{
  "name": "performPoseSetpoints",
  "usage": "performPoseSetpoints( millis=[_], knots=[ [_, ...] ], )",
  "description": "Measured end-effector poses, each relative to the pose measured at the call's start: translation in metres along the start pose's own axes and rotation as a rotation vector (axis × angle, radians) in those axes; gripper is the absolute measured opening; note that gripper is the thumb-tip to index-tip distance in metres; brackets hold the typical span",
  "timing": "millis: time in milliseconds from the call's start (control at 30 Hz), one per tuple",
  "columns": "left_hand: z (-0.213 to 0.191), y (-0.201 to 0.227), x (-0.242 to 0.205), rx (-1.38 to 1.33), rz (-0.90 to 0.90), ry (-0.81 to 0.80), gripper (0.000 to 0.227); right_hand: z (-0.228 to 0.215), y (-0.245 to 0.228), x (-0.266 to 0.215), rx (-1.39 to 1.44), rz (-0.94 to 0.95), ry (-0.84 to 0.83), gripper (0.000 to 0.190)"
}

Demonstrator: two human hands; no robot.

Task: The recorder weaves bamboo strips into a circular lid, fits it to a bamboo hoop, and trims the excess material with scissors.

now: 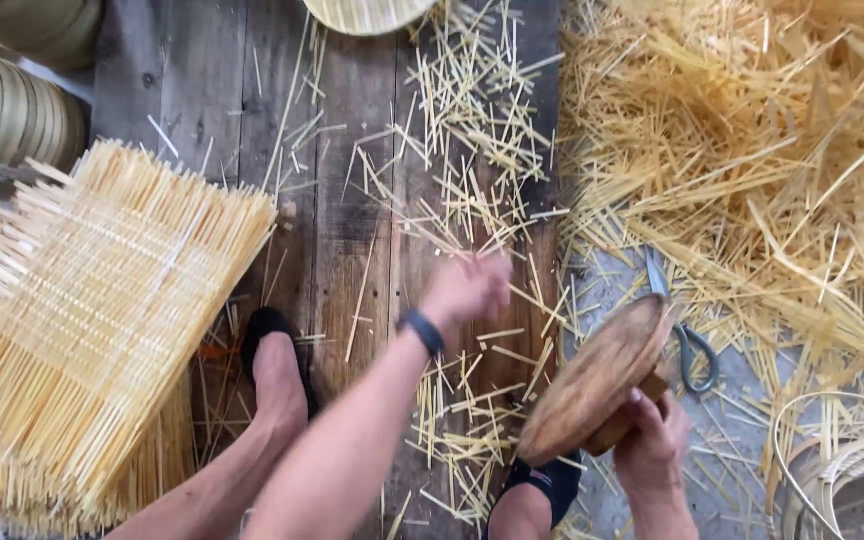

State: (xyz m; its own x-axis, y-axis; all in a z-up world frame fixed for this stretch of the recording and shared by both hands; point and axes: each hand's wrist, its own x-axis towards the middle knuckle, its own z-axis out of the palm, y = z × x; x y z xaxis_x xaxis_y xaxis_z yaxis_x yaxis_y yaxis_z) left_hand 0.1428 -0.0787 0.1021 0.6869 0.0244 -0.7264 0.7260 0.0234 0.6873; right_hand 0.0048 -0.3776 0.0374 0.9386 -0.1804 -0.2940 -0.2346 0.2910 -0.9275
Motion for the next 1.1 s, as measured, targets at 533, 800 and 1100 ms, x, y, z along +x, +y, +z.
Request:
performPoseSetpoints(
  millis=[533, 800, 1100],
  knots=[
    [-0.169, -0.141, -0.046, 0.546, 0.451, 0.614, 0.044, 0.085, 0.062, -0.004, -0.111, 0.340, -0.263, 0.047],
    [-0.330, -0.107, -0.120, 1.190, -0.224, 0.823, 0.099, 0.066, 0.072, 0.006, 0.240, 0.449, -0.312, 0.043],
    [-0.373, -0.137, -0.125, 0.927, 0.136, 0.858, 0.054, -0.006, 0.073, 0.010, 0.295, 0.410, -0.001, 0.021]
  ],
)
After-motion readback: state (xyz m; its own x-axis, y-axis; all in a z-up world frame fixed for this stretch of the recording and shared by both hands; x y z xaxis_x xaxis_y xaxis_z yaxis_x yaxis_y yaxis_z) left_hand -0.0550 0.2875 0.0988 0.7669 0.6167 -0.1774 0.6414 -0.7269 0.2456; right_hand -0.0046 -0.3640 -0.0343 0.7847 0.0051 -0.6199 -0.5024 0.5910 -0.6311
